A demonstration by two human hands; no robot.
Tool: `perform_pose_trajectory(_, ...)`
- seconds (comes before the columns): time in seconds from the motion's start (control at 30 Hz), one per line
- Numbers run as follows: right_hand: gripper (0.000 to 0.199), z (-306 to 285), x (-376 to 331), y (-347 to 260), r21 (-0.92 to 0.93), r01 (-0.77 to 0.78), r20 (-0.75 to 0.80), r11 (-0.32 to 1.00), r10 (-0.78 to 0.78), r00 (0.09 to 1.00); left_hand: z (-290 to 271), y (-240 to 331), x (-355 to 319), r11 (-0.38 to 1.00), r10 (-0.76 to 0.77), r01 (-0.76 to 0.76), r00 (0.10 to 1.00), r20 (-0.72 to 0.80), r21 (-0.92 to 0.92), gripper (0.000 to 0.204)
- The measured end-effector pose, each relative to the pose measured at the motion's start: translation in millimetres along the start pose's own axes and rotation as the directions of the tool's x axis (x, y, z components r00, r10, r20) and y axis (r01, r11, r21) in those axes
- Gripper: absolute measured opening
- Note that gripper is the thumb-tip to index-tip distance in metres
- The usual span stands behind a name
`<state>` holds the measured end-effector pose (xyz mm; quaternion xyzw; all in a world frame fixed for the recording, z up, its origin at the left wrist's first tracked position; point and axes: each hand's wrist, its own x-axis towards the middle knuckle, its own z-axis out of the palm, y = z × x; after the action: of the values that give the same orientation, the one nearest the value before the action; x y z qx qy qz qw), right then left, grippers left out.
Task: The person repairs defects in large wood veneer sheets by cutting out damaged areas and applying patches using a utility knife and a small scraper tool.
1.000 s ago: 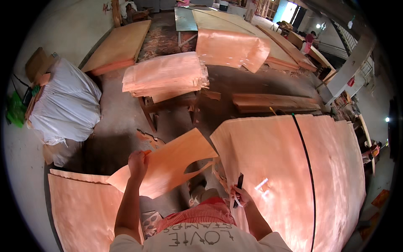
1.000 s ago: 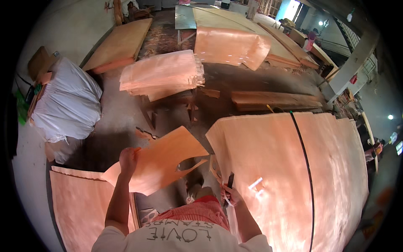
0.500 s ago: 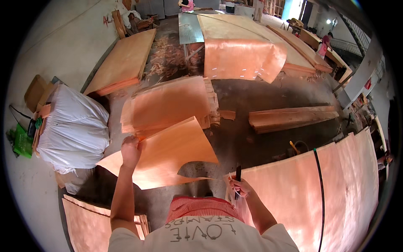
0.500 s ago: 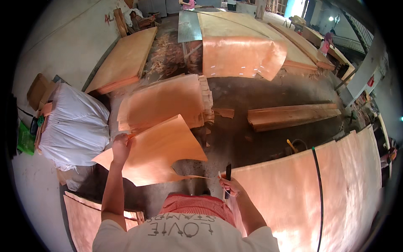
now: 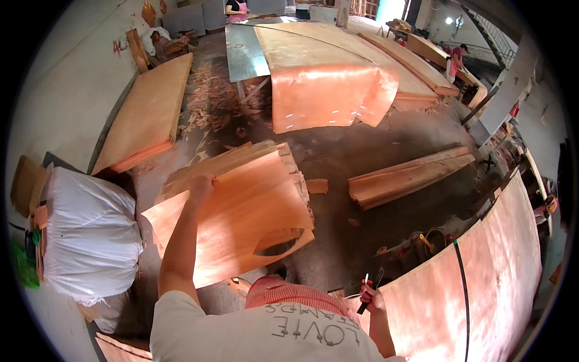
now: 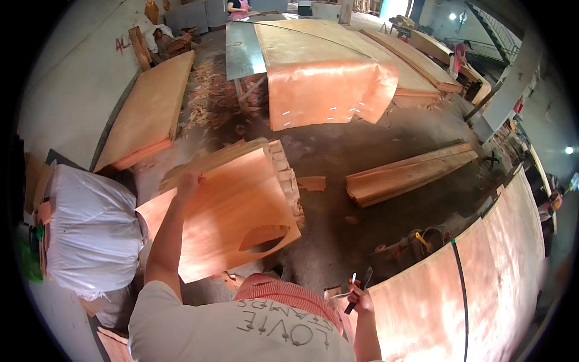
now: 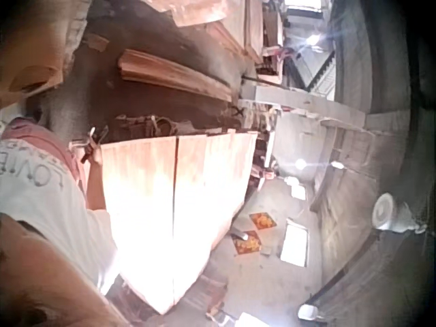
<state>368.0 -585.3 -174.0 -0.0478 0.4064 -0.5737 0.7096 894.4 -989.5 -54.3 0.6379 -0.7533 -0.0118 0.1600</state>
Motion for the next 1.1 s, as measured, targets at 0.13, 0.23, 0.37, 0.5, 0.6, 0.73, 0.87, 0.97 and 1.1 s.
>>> perform_pose_trajectory(0.13,0.017,24,23,-1,-0.02,0.094,-0.049,0.995,-0.095,0.994,57,-13,77,0.995,0.017,-0.031,0.989,0.148,0.093,0.015)
perform_pose_trajectory(0.23,0.014,38,22,-6,-0.047,0.133,-0.205,0.99,-0.14,0.969,85,30,119,0.897,0.166,-0.162,0.986,0.026,0.412,0.026)
perform_pose_trajectory(0.37,0.011,58,36,-18,0.001,0.112,-0.242,0.994,-0.108,0.964,114,88,141,0.887,0.453,-0.42,0.873,-0.181,0.194,0.05)
perform_pose_trajectory(0.5,0.013,22,46,-18,0.03,0.193,-0.295,0.981,-0.176,0.939,155,166,143,0.748,0.663,-0.664,0.748,-0.036,-0.023,0.053)
perform_pose_trajectory(0.6,0.015,8,37,-17,0.093,0.293,-0.335,0.952,-0.247,0.909,181,260,127,0.667,0.744,-0.616,0.586,0.322,-0.419,0.047)
perform_pose_trajectory(0.73,0.015,-10,21,-20,0.112,0.415,-0.387,0.903,-0.345,0.855,185,373,93,0.443,0.895,-0.698,0.308,0.323,-0.562,0.044)
perform_pose_trajectory(0.87,0.013,-38,1,-9,0.167,0.502,-0.511,0.849,-0.361,0.78,212,471,53,0.303,0.923,-0.712,0.054,0.381,-0.633,0.046)
perform_pose_trajectory(0.97,0.014,-45,-4,-3,0.231,0.594,-0.614,0.771,-0.357,0.703,237,536,19,0.143,0.938,-0.684,-0.137,0.318,-0.715,0.044)
perform_pose_trajectory(1.1,0.015,-50,-14,-4,0.271,0.696,-0.729,0.665,-0.33,0.6,293,621,-44,0.232,0.862,-0.411,-0.333,0.382,-0.882,0.044)
